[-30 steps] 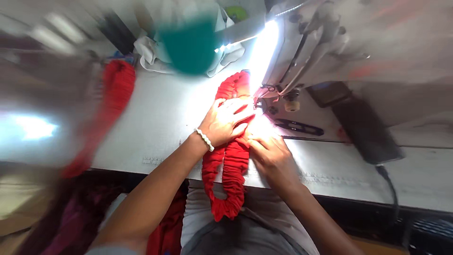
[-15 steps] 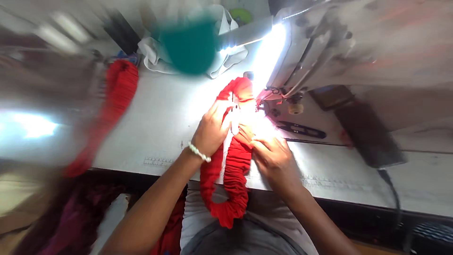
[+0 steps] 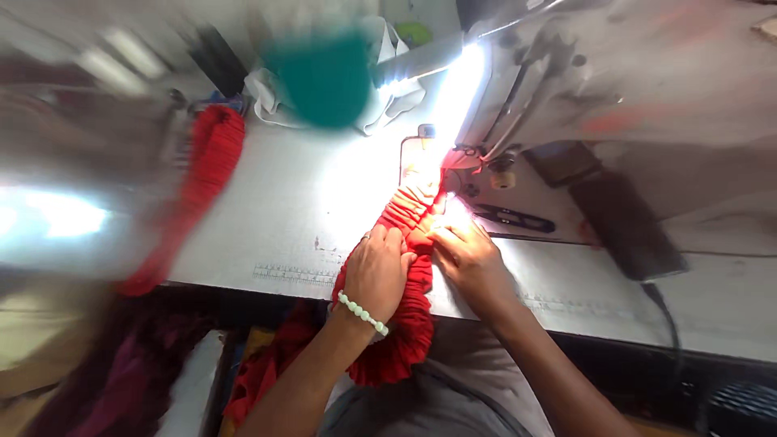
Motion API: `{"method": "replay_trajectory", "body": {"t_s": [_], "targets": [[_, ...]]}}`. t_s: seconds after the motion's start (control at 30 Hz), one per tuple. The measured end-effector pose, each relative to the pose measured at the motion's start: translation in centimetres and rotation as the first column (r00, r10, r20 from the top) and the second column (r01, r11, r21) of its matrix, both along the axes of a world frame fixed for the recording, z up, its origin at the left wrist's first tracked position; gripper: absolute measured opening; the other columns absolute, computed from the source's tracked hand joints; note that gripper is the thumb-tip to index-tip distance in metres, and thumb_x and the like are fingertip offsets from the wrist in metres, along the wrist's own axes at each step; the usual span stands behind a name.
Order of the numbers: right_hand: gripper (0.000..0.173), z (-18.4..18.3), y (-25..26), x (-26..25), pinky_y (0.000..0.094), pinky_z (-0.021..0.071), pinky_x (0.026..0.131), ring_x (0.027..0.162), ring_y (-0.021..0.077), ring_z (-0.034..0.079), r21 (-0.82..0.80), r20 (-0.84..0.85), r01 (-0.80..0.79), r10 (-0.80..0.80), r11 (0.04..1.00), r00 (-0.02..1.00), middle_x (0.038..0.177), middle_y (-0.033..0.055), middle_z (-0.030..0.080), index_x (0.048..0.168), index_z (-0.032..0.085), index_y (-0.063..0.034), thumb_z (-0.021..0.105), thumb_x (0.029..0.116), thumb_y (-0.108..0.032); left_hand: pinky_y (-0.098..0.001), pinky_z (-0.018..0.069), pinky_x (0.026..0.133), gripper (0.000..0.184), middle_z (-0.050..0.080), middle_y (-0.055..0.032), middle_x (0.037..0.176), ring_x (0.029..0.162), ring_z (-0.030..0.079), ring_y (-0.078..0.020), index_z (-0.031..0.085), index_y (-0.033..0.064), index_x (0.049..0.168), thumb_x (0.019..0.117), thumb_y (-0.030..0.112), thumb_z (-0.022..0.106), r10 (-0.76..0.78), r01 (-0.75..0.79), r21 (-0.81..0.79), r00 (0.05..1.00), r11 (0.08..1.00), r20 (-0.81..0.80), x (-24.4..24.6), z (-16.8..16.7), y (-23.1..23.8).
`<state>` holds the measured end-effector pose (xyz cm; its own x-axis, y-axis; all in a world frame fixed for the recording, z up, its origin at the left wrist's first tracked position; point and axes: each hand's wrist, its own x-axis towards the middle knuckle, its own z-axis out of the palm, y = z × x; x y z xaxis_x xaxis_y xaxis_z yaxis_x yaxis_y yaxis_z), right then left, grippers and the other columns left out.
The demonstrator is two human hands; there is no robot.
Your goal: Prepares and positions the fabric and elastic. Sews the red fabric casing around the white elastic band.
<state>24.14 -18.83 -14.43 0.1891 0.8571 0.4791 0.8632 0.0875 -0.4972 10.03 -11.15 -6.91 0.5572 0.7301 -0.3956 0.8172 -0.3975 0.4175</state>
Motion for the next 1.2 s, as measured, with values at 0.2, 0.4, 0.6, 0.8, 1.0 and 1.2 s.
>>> {"method": "replay_trajectory", "body": {"t_s": [0.2,0.4,0.6,0.8,1.0,1.2], "targets": [[0.022,-0.4,-0.2,0.1,0.0407,0.0558,0.081,0.098,0.0262,0.073,0.077,0.094,-0.120,0.113,0.990,0.989,0.103,0.0096,0.077,0.094,0.076,-0.0066,0.055,0.0964,-0.001,-0.0509,0.0540,0.080,0.023,0.068,-0.0198,0.094,0.090,0.068,-0.0352,0.066,-0.0044,0.107,0.1026,0.017,0.059,-0.266,0.270,-0.026,0.958,0.962,0.110,-4.1,1.1,-0.7],[0.020,-0.8,-0.3,0.4,0.0401,0.0575,0.080,0.094,0.0277,0.073,0.060,0.115,-0.101,0.094,0.993,0.989,0.103,0.0119,0.077,0.097,0.076,-0.0043,0.056,0.0960,-0.006,-0.0511,0.0537,0.088,0.031,0.071,-0.0135,0.113,0.106,0.069,-0.0292,0.070,0.0035,0.119,0.1076,0.020,0.046,-0.430,0.356,0.294,0.868,0.887,0.248,0.3,-0.8,3.3],[0.020,-0.7,-0.6,0.4,0.0389,0.0569,0.079,0.092,0.0255,0.073,0.053,0.108,-0.094,0.088,0.994,0.990,0.104,0.0081,0.077,0.096,0.077,-0.0070,0.057,0.0957,-0.005,-0.0792,0.0054,0.114,0.047,0.018,-0.0139,0.171,0.156,0.011,-0.0470,0.045,0.0322,0.156,0.1084,0.032,0.046,-0.155,0.168,0.413,0.986,0.895,-0.064,3.9,-2.7,13.1],[0.018,-0.8,-0.7,0.3,0.0460,0.0558,0.080,0.093,0.0320,0.071,0.063,0.065,-0.056,0.052,0.996,0.997,0.101,0.0129,0.075,0.096,0.078,-0.0074,0.060,0.0927,-0.008,-0.0593,0.0470,0.095,0.034,0.057,-0.0269,0.136,0.124,0.056,-0.0456,0.065,0.0010,0.129,0.0969,0.006,0.057,-0.287,0.049,0.779,0.942,0.625,0.172,2.5,-2.8,7.0],[0.019,-0.8,-1.2,-0.1,0.0405,0.0553,0.079,0.088,0.0277,0.072,0.084,0.125,-0.035,0.025,0.996,0.992,0.098,0.0104,0.076,0.093,0.077,-0.0066,0.059,0.0936,-0.007,-0.0379,0.0609,0.068,0.022,0.068,-0.0204,0.099,0.083,0.072,-0.0329,0.075,0.0006,0.111,0.0954,0.003,0.059,-0.316,0.094,0.592,0.906,0.801,0.283,-2.1,-5.3,-2.7],[0.019,-0.9,-1.8,-0.3,0.0421,0.0568,0.086,0.096,0.0294,0.073,0.082,0.142,-0.009,-0.003,0.997,0.990,0.098,0.0137,0.076,0.092,0.076,-0.0037,0.057,0.0955,-0.007,-0.0462,0.0508,0.101,0.024,0.071,-0.0114,0.128,0.124,0.065,-0.0282,0.075,0.0025,0.109,0.0972,0.012,0.056,-0.597,0.335,0.602,0.741,0.725,0.308,0.1,-4.4,1.5]]}}
